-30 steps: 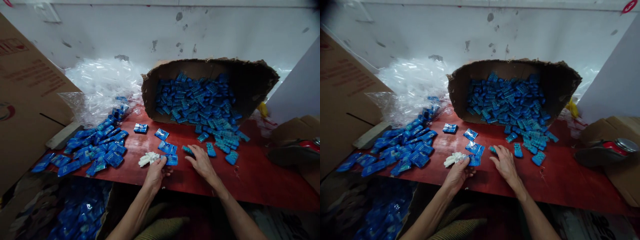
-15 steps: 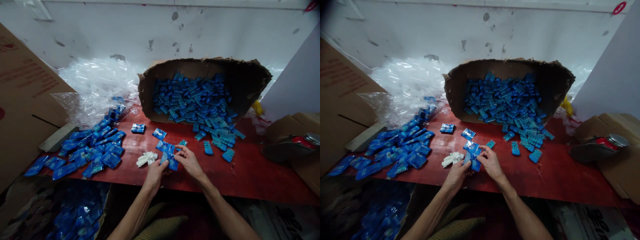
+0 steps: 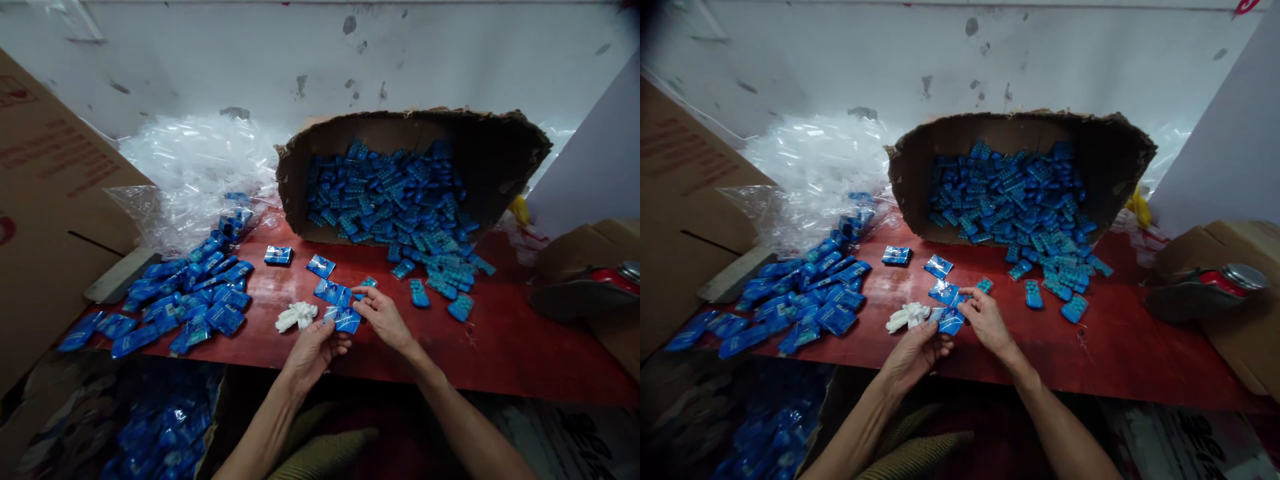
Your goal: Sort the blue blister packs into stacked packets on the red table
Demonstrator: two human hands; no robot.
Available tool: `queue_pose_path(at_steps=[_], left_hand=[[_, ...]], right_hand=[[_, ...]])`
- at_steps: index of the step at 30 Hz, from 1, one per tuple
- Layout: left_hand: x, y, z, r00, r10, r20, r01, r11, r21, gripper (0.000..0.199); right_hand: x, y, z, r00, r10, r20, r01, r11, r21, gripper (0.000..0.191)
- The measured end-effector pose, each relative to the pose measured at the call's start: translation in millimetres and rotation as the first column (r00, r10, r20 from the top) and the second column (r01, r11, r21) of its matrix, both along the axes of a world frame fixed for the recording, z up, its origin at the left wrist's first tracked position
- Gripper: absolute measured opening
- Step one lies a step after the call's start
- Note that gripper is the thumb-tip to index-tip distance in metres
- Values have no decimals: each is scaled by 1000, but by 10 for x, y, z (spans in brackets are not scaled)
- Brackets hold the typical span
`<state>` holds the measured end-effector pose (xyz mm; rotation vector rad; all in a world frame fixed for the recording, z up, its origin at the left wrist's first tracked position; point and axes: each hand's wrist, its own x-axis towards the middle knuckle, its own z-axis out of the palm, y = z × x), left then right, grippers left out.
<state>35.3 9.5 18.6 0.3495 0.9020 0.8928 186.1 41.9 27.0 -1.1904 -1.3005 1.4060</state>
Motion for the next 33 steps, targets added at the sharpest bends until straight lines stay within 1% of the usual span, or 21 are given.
queue_pose_path(at_steps=[2, 3, 4, 5, 6, 7, 8, 9, 10, 11, 12, 14, 17, 19, 23, 25, 27, 30, 31, 33], left_hand=[[-12, -3, -4, 1000, 18, 3, -18, 1000, -13, 22], [-12, -5, -9, 999, 37, -1, -37, 999, -22, 21], [-9, -7, -14, 998, 60, -10, -60, 998, -34, 21], [-2, -9, -18, 996, 81, -22, -82, 995, -49, 20], [7, -11, -20, 994, 99, -36, -101, 993, -65, 20], [17, -14, -19, 992, 112, -49, -116, 990, -82, 20], [28, -17, -17, 991, 122, -61, -128, 987, -97, 20], [38, -21, -13, 989, 128, -68, -135, 984, -112, 20], [47, -24, -8, 989, 132, -72, -140, 982, -123, 20], [55, -27, -3, 988, 133, -72, -142, 981, -134, 19], [61, -29, 1, 988, 134, -71, -143, 979, -143, 18], [66, -31, 2, 988, 138, -71, -148, 976, -157, 17], [57, -23, -17, 983, 163, -86, -175, 972, -157, 18], [43, -12, -38, 977, 189, -95, -201, 969, -143, 18], [23, 15, -69, 968, 225, -109, -239, 962, -133, 16], [24, 24, -72, 968, 224, -110, -238, 962, -138, 15], [30, 28, -71, 971, 216, -101, -229, 963, -142, 16], [30, 24, -69, 974, 212, -84, -222, 964, -146, 17], [26, 21, -71, 973, 217, -79, -227, 963, -147, 18], [14, 15, -78, 969, 238, -65, -245, 958, -149, 19]], right_hand=[[44, 13, 3, 998, -13, 66, 11, 999, 36, 27], [79, 29, -1, 991, -33, 128, 23, 997, 80, 28], [123, 55, -12, 974, -54, 218, 23, 990, 141, 28], [175, 90, -30, 939, -76, 335, 6, 979, 206, 30], [231, 136, -55, 879, -93, 468, -33, 967, 254, 32], [289, 189, -87, 794, -96, 600, -88, 959, 270, 37], [343, 246, -124, 695, -79, 715, -150, 956, 251, 43], [390, 305, -161, 595, -41, 802, -208, 957, 204, 47], [428, 362, -195, 507, 2, 862, -256, 955, 148, 49], [454, 412, -223, 436, 47, 899, -299, 950, 95, 48], [471, 454, -243, 383, 87, 920, -337, 940, 52, 46], [479, 503, -260, 324, 130, 937, -384, 923, 4, 39], [472, 488, -256, 296, 140, 945, -388, 921, -15, 35], [474, 438, -253, 281, 138, 950, -379, 925, -22, 42], [450, 335, -235, 258, 128, 958, -361, 932, -27, 64], [393, 312, -203, 258, 150, 954, -384, 922, -41, 64], [316, 319, -156, 289, 184, 939, -422, 906, -47, 52], [233, 387, -81, 390, 196, 900, -408, 913, -21, 35], [227, 418, -61, 417, 188, 889, -390, 921, -12, 33], [250, 467, -31, 442, 168, 881, -358, 934, 2, 35]])
